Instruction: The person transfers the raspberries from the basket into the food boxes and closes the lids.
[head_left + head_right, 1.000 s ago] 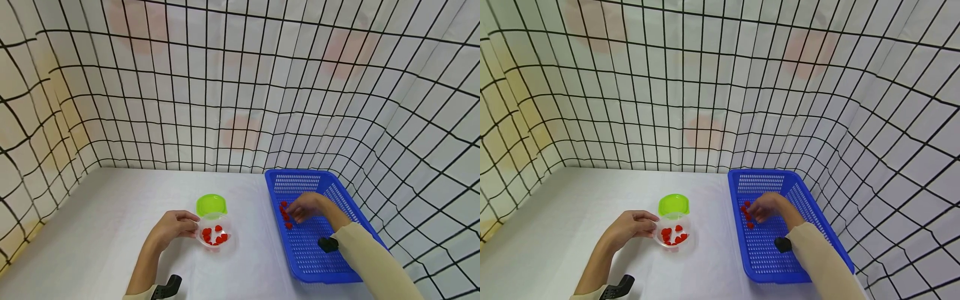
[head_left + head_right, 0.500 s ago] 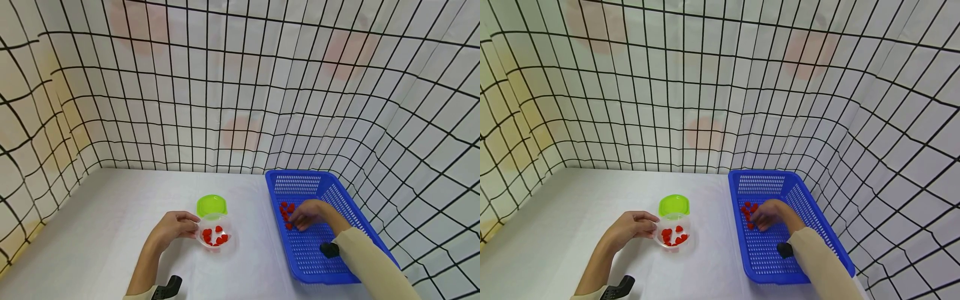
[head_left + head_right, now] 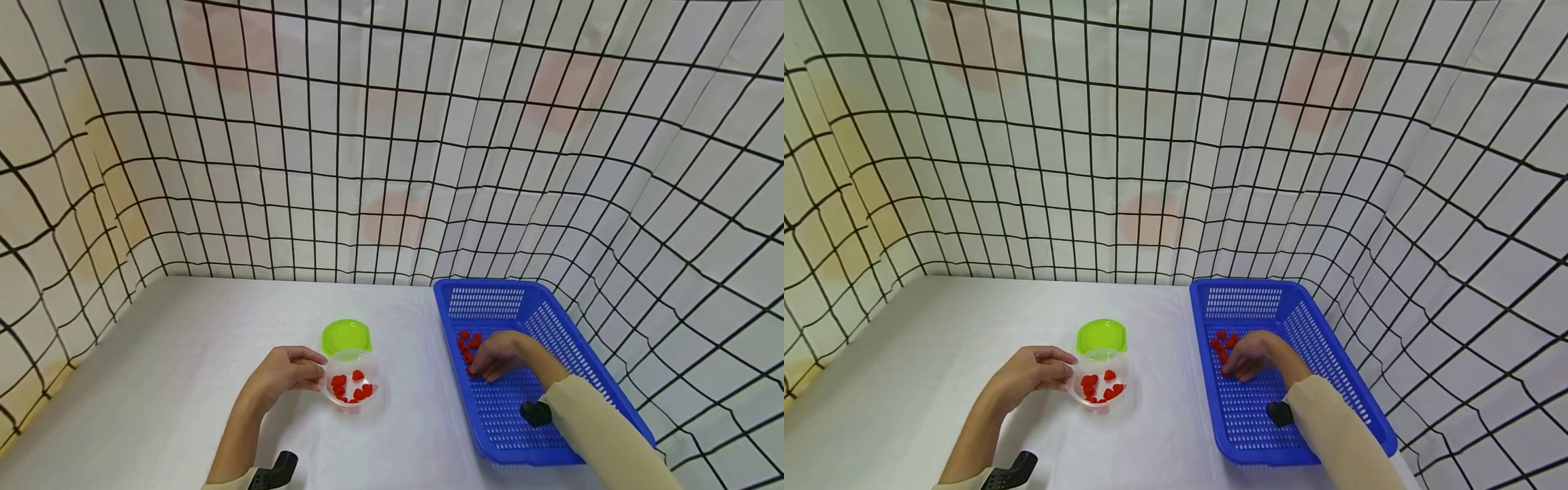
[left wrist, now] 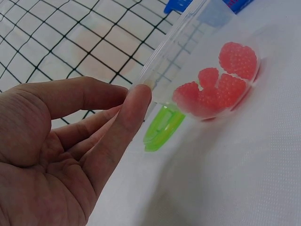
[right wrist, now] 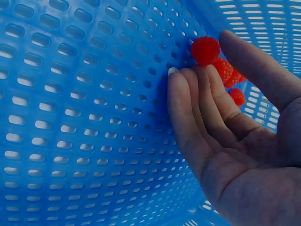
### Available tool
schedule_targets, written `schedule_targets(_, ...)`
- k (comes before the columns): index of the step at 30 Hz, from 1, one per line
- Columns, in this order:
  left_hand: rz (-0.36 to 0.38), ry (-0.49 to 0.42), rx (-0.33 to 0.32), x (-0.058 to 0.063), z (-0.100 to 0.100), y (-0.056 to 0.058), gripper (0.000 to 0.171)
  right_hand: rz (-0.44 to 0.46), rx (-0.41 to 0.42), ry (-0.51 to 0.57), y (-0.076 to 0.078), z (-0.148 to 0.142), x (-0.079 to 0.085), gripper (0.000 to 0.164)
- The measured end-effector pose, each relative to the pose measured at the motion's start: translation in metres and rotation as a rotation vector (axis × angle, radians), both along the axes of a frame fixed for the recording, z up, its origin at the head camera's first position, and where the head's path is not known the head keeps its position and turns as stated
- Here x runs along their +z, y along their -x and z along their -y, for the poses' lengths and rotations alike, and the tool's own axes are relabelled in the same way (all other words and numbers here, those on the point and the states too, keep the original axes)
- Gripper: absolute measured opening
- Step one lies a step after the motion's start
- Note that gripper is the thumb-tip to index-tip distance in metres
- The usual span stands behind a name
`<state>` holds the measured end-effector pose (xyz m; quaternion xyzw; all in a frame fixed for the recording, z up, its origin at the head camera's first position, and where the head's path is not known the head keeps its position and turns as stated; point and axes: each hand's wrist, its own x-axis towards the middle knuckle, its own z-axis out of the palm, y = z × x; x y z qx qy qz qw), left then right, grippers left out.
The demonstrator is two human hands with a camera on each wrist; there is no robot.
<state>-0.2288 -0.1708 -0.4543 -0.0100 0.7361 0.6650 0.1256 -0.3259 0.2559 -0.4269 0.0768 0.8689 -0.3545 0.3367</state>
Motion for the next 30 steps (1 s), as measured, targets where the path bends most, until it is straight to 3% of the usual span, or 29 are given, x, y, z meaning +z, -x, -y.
schedule_targets(15,-0.007,-0.003,-0.01,0.0,0.0,0.0,0.027,0.01,-0.028,0.03,-0.001,-0.004,-0.003,0.016)
schedule_targets(30,-0.011,-0.036,-0.028,-0.003,0.001,0.001,0.031,-0.06,0.039,0.155,0.0,-0.005,0.037,0.014)
